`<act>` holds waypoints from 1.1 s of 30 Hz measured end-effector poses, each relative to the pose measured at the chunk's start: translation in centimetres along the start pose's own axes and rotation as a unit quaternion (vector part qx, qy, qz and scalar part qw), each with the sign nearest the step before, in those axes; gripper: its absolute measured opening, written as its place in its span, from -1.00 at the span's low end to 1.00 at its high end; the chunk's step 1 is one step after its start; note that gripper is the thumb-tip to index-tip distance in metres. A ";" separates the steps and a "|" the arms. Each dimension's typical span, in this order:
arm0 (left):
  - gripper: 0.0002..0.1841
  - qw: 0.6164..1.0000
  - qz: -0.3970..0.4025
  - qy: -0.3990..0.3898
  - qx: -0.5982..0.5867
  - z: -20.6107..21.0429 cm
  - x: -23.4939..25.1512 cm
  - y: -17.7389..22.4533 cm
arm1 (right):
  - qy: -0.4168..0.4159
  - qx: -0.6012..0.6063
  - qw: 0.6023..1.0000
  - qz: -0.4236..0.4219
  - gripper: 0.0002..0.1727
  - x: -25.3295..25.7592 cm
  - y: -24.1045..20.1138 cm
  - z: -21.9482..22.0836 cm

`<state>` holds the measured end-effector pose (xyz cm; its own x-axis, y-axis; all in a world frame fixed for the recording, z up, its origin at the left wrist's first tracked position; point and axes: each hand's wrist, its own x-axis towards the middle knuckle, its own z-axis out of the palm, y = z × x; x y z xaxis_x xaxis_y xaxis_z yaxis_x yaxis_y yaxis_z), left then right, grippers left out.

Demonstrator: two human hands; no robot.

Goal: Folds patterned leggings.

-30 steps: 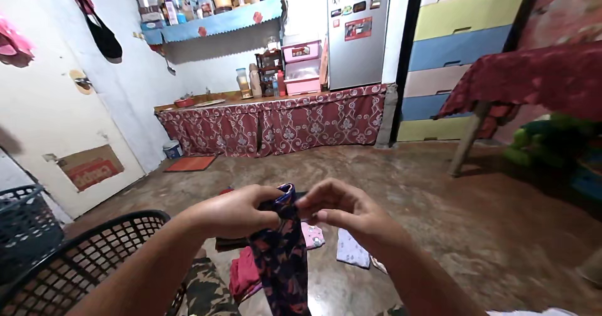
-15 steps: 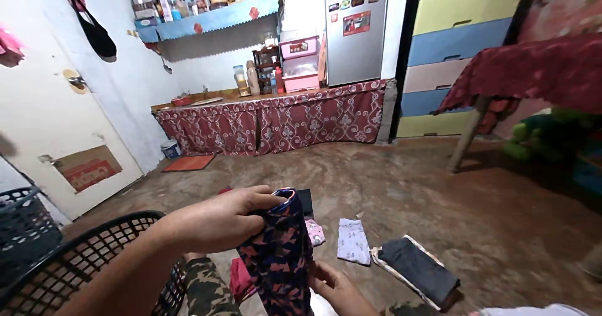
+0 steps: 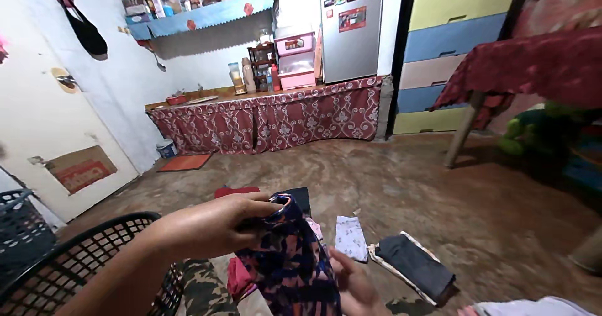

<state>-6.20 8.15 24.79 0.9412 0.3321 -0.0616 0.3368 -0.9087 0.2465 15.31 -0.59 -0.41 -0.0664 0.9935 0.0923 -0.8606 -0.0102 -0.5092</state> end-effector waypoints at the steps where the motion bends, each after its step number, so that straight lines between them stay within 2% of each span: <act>1: -0.62 1.000 -0.003 0.004 0.009 -0.2 -0.4 -0.3 | 0.034 0.002 0.999 -0.030 -0.68 0.3 -0.9 0.0; 5: -0.60 0.999 -0.007 0.028 0.013 -0.3 -1.5 -1.6 | 0.077 -0.031 0.994 -0.075 -0.82 0.4 -3.6 0.4; 8: -0.60 0.999 -0.004 0.049 0.013 -0.1 -1.6 -1.8 | 0.101 -0.095 0.984 -0.112 -0.82 0.4 -4.1 1.8; 12: -0.59 0.996 -0.051 0.072 0.015 0.0 -1.3 -1.4 | 0.116 -0.211 0.954 -0.178 -0.57 0.7 -4.5 2.5; 14: -0.59 0.994 -0.047 0.093 0.017 0.0 -1.3 -1.4 | 0.088 -0.270 0.942 -0.179 -0.34 0.7 -4.9 2.5; 15: -0.60 0.993 -0.033 0.111 0.026 0.0 -1.2 -1.6 | 0.076 -0.294 0.935 -0.181 -0.32 0.7 -5.2 2.4; 18: -0.65 0.986 0.001 0.156 0.059 0.1 -1.0 -1.7 | 0.063 -0.381 0.896 -0.221 -0.66 0.9 -5.5 2.1; 20: -0.65 0.983 0.004 0.165 0.078 -0.1 -1.0 -1.5 | 0.012 -0.445 0.867 -0.223 -0.76 1.1 -5.4 2.0; 23: -0.65 0.980 0.012 0.178 0.087 -0.4 -1.0 -1.3 | 0.048 -0.454 0.847 -0.271 -0.82 1.5 -6.2 1.9; 26: -0.62 0.980 0.012 0.181 0.082 -0.6 -1.3 -1.1 | 0.002 -0.497 0.839 -0.222 -0.84 1.2 -6.7 2.2; 29: -0.64 0.980 0.022 0.181 0.080 -0.6 -1.4 -1.3 | 0.020 -0.487 0.836 -0.253 -0.83 1.3 -7.4 1.8; 33: -0.65 0.978 0.044 0.183 0.089 -0.6 -1.5 -1.1 | -0.014 -0.497 0.839 -0.221 -0.84 1.1 -8.1 1.8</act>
<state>-8.01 8.84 25.16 0.9058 0.2887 0.3101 0.2842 -0.9568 0.0606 21.32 0.41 5.33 0.1246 0.8718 0.4738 0.0415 0.4725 -0.8803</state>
